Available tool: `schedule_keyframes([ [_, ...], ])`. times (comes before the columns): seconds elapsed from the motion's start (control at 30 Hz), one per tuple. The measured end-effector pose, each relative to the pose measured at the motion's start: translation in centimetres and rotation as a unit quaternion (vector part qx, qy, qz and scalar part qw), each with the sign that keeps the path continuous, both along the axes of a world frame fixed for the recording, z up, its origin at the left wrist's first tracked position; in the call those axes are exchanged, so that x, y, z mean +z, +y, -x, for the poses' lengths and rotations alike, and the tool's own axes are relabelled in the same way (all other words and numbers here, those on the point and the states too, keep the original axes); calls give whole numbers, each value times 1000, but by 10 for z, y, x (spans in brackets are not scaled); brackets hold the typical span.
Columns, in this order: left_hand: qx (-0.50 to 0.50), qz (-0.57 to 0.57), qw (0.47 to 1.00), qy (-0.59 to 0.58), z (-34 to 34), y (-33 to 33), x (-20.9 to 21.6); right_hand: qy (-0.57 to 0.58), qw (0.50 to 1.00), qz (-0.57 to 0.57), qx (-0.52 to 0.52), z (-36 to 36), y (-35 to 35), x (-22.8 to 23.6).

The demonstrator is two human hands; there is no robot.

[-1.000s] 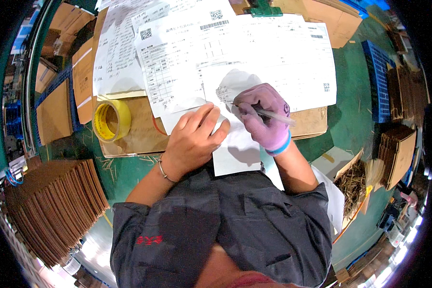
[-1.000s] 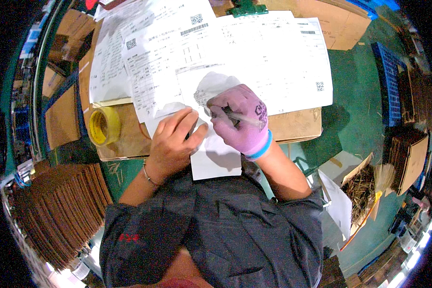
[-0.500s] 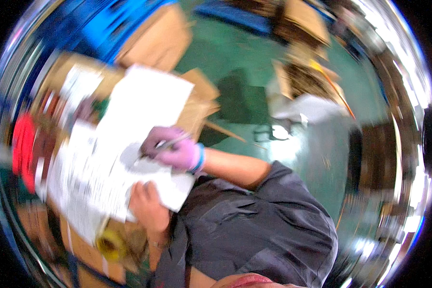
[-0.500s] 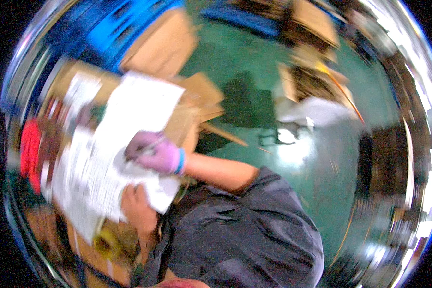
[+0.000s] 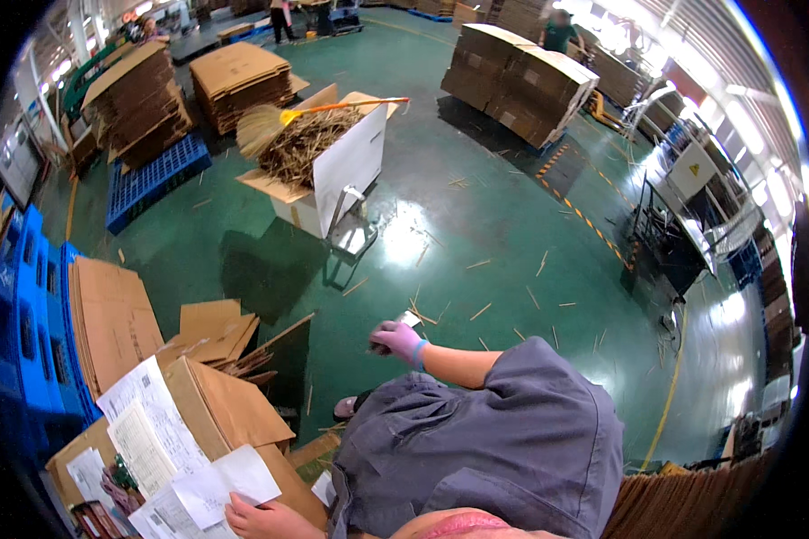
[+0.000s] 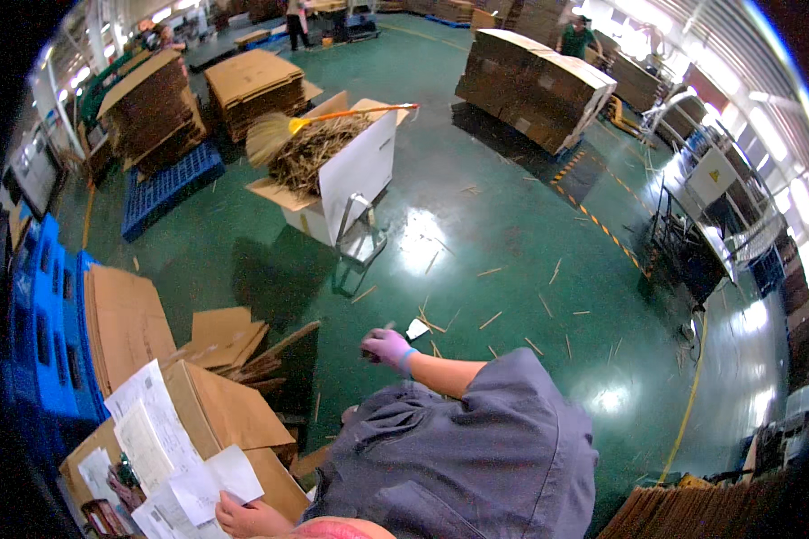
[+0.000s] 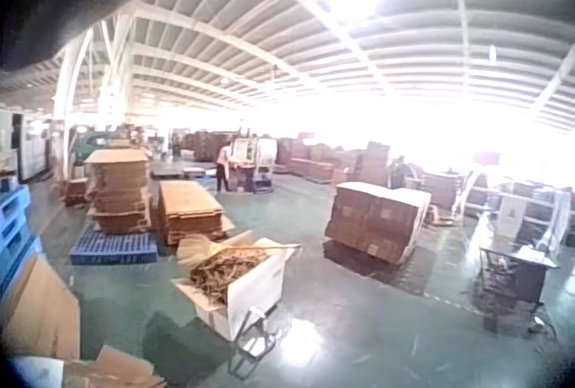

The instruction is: The person reviews paper documents and writes on them, then walks to a stack of cardboard, unfolds a box, and uses a roll of tape to secure the bottom.

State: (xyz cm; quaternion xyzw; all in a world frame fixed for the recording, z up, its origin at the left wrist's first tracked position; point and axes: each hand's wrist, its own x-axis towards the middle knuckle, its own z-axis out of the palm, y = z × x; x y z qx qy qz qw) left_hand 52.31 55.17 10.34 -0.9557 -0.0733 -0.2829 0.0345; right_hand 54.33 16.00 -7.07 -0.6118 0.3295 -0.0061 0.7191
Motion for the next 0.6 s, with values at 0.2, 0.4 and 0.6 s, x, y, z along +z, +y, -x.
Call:
schedule_keyframes([
  [0.2, -51, -21, 995, -88, -10, 17, -33, 79, 992, -32, -89, 39, -31, -59],
  [0.4, -20, -38, 998, -50, -4, 11, -17, 32, 996, -39, -68, 18, -14, -43],
  [0.6, -30, -55, 993, -99, -12, 11, -30, 16, 999, -26, -30, 12, -11, -54],
])
